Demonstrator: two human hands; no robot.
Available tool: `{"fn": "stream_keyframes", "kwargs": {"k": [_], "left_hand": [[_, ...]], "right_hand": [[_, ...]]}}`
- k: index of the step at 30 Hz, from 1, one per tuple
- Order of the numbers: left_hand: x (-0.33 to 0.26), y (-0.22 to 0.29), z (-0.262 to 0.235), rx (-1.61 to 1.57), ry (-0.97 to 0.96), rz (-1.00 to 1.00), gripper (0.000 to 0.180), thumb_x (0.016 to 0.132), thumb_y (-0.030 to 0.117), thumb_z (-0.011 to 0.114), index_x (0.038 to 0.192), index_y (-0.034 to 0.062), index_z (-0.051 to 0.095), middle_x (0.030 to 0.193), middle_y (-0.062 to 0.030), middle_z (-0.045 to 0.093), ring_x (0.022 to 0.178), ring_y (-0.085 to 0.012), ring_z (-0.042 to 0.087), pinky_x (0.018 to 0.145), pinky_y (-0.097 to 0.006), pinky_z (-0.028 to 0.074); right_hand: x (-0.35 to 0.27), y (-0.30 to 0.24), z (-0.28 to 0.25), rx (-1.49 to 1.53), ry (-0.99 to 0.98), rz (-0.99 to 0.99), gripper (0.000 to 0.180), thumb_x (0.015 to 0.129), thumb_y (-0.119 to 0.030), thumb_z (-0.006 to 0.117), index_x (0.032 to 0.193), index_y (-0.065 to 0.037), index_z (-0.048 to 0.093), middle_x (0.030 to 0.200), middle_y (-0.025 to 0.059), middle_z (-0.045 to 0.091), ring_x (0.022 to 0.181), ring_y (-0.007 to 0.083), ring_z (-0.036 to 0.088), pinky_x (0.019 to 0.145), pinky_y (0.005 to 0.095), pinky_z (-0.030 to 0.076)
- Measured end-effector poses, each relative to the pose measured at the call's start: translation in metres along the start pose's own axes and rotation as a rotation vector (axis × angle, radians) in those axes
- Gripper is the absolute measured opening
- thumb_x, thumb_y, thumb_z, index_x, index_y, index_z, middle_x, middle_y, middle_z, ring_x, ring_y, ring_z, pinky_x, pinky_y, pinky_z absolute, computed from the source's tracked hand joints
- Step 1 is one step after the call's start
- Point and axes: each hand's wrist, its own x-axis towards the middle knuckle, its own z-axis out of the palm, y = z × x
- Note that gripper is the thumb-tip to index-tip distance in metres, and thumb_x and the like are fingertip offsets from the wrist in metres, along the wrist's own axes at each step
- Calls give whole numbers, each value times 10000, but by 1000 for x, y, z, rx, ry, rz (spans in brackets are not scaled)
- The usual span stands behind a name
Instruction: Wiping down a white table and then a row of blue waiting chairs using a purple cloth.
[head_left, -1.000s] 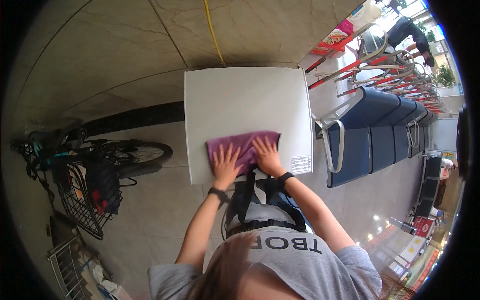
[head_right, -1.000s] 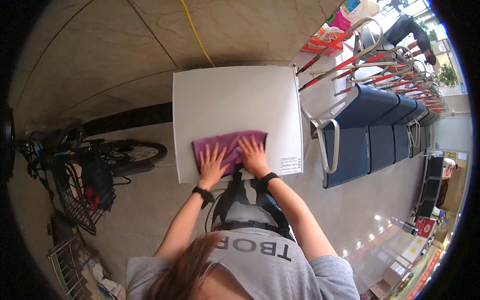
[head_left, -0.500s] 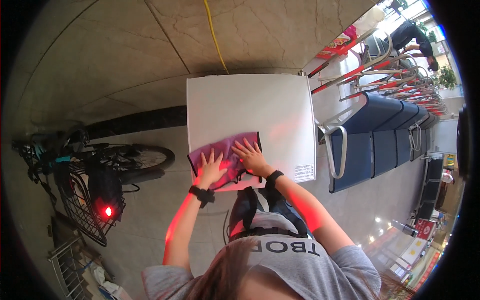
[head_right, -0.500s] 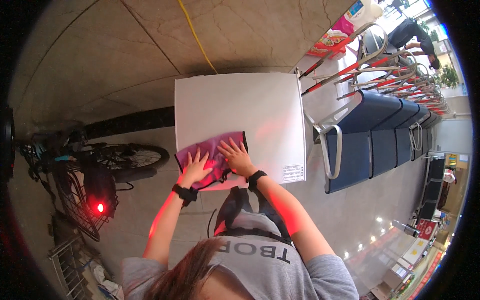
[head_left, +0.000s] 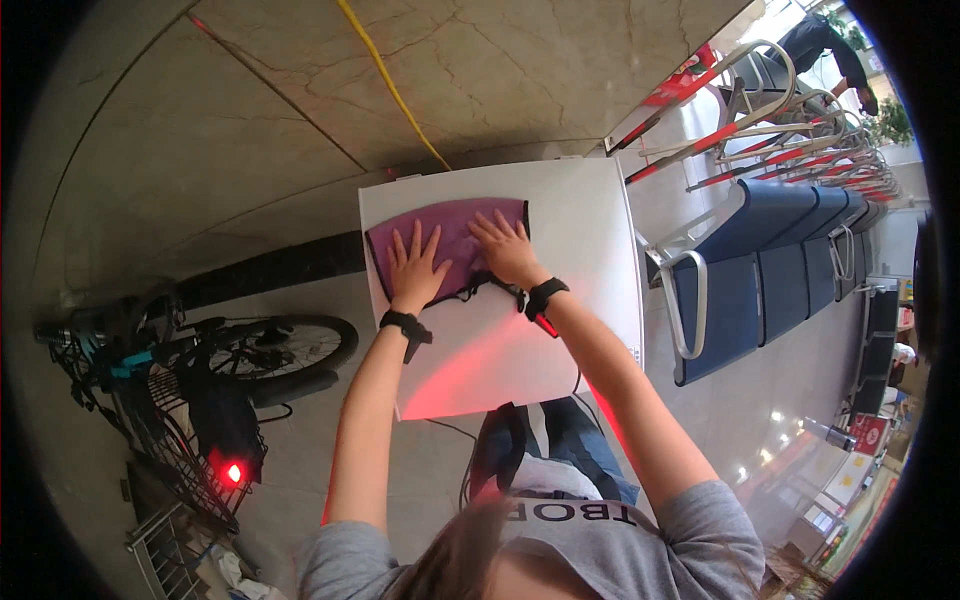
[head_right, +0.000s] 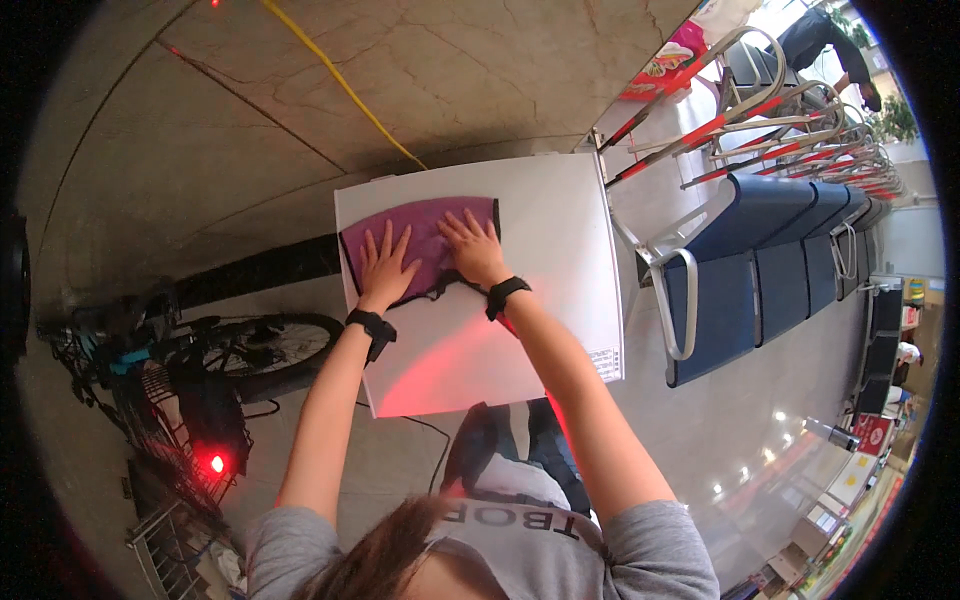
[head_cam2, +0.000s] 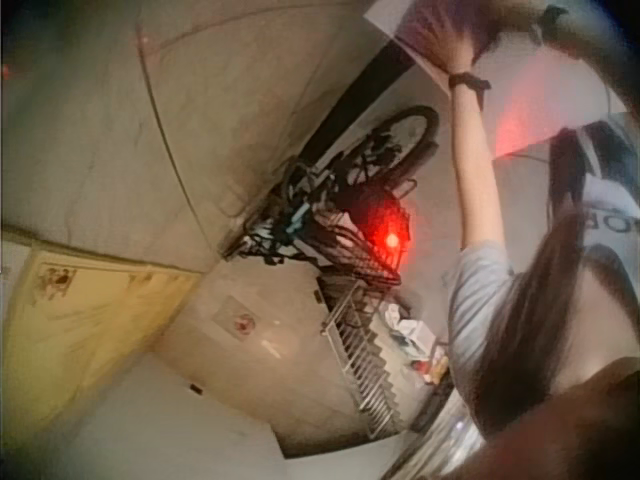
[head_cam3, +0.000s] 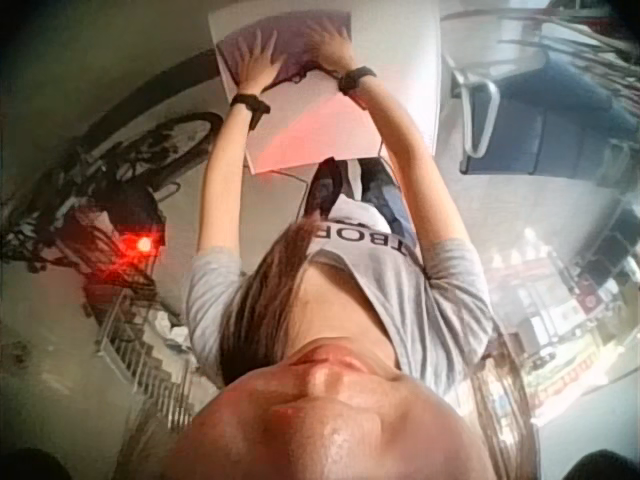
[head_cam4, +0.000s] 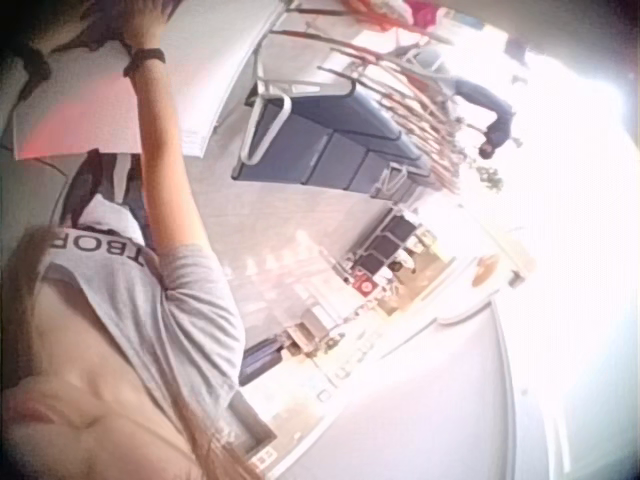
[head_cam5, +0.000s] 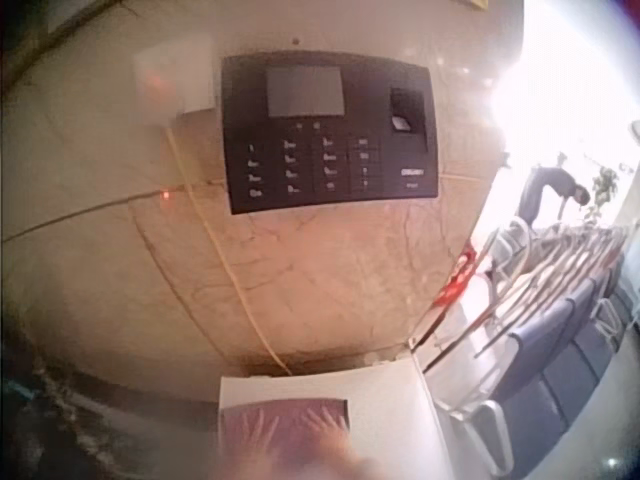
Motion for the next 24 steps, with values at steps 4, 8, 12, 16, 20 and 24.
{"fn": "stream_keyframes", "kwargs": {"k": [4,8,12,16,20,24], "left_hand": [[56,27,12,-42,156,86,594,849,430,555,1386,252,373,1491,-85,232,1330,-476,172,1068,-580,152],[97,53,18,22,182,106,576,884,424,503,1408,263,329,1499,-84,215,1340,-472,150,1074,-580,126],[118,80,35,0,329,159,538,859,392,534,1363,251,410,1460,-74,305,1329,-466,191,1060,-604,132],[138,117,45,-29,321,228,527,863,385,528,1360,252,417,1452,-62,325,1340,-432,198,1064,-602,120],[144,153,54,-95,347,290,496,865,381,524,1338,250,451,1438,-45,354,1351,-383,208,1071,-598,109],[144,171,55,-103,359,332,497,854,376,537,1332,262,461,1431,-18,365,1352,-373,212,1076,-595,107]], "right_hand": [[18,51,-18,-16,123,19,531,861,-177,503,1377,-170,378,1446,18,343,1346,282,282,1053,527,249],[32,92,-27,43,139,55,545,867,-202,515,1388,-176,358,1461,15,318,1360,287,253,1076,521,216],[26,125,-37,115,124,77,591,856,-194,530,1409,-175,319,1486,16,266,1385,281,188,1108,499,162],[14,168,-44,115,190,145,671,833,-188,566,1431,-135,267,1500,93,216,1394,292,152,1121,455,142],[1,204,-52,41,308,207,688,787,-266,551,1384,-19,316,1459,203,258,1360,350,219,1113,412,191],[-11,203,-52,15,345,282,683,782,-262,537,1369,12,322,1446,226,267,1363,350,211,1113,417,188]]}}
